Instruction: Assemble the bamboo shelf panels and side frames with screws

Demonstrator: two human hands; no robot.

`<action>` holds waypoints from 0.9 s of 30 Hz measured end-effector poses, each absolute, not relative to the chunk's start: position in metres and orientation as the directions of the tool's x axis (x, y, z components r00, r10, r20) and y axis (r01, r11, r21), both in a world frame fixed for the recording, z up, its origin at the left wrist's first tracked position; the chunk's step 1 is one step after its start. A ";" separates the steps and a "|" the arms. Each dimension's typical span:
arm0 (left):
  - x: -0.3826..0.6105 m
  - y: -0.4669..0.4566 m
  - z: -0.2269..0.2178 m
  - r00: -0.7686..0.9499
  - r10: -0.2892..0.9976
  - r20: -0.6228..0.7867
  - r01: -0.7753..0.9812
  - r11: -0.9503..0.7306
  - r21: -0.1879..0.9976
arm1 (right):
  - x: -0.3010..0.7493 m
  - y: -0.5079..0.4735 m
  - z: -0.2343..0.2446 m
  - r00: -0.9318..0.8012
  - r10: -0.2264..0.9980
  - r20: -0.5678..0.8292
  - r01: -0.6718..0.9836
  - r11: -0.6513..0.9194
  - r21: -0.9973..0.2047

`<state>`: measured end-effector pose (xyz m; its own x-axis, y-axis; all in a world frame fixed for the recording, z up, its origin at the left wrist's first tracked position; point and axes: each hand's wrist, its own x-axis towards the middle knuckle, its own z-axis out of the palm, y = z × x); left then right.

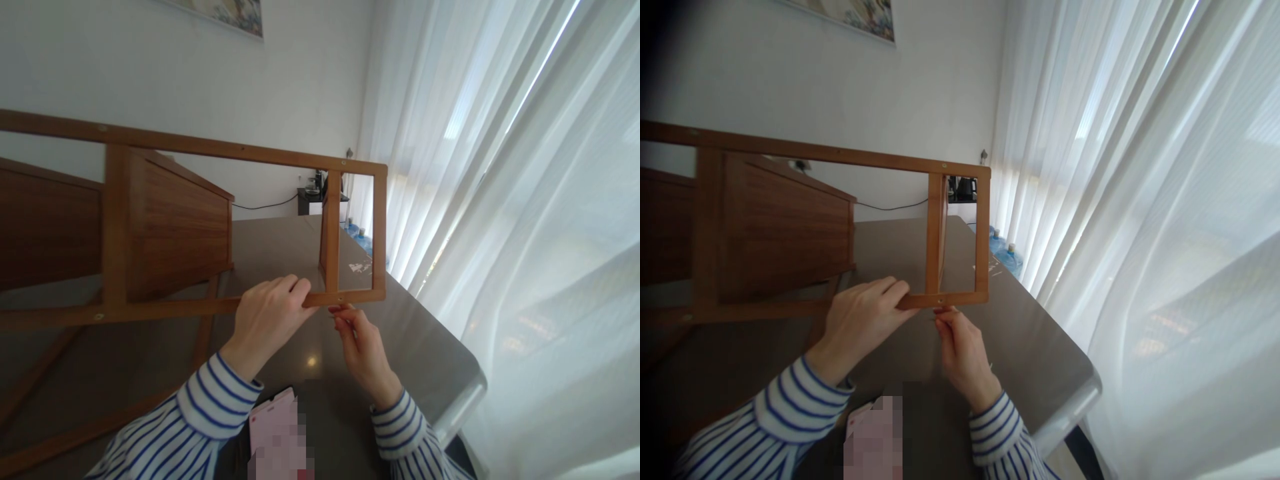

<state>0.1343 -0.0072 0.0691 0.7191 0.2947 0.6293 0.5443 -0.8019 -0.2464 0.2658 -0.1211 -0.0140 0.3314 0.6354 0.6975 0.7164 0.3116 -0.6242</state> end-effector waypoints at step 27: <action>0.133 -0.005 0.070 0.846 0.308 0.436 0.462 -0.832 -0.308 | 0.261 -0.108 -0.017 0.200 0.792 0.577 0.976 -0.111 -0.185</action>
